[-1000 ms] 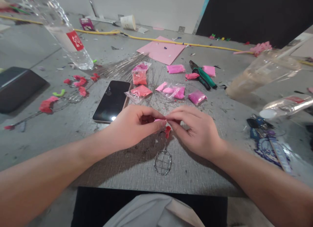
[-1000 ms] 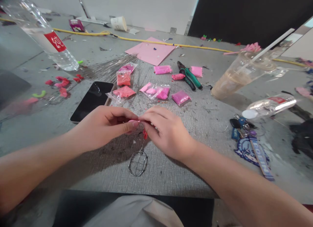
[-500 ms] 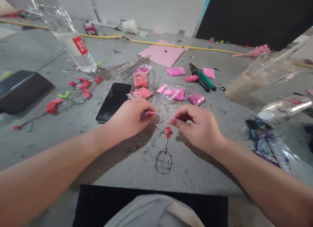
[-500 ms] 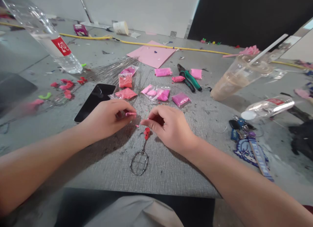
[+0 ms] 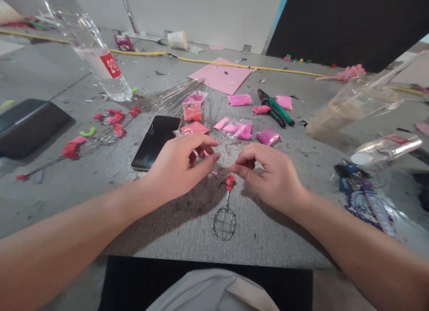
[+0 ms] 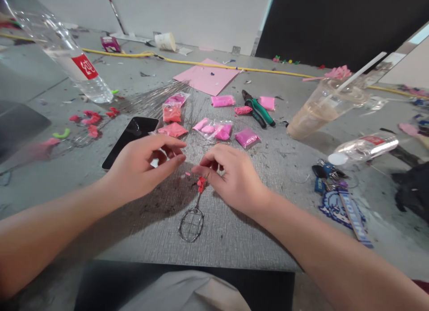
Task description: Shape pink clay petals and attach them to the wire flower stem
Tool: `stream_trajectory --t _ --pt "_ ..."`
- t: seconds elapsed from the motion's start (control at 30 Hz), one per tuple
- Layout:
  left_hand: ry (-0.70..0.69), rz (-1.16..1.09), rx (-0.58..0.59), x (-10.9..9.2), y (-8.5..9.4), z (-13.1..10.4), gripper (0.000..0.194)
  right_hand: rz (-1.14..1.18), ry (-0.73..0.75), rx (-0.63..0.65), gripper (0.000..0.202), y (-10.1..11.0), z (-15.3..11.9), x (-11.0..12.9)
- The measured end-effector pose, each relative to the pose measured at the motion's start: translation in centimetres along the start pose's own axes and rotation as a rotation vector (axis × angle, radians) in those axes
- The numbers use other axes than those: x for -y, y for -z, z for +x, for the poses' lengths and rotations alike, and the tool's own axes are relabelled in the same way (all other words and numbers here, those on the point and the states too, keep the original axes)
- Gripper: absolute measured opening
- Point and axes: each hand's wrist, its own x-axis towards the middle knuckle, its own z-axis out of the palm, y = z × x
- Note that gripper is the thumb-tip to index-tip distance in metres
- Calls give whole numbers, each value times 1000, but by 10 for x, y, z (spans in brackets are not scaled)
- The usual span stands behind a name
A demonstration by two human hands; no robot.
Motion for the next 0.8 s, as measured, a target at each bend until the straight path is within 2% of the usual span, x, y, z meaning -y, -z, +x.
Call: stream_trajectory --t 0.07,0.17,0.3,0.43,0.53,0.67,0.8 --pt "127 -286 83 -11 -5 -7 31 57 80 2 22 0 -3 8" --pt "250 -516 216 -18 -12 -15 30 127 21 -19 16 0 -8 19" --pt "306 -573 265 -17 -12 -17 22 313 -109 -86 5 -2 -11 23" --pt "335 -602 286 -15 -9 -15 14 413 -152 -103 15 -3 -10 21" --pt "346 -630 330 -16 -8 -14 12 325 -63 -106 15 -3 -10 23" --pt "355 -708 447 -19 -7 -14 15 216 94 -67 9 -2 -10 27" --pt "407 -789 510 -19 -7 -15 11 192 151 -51 10 -1 -10 26"
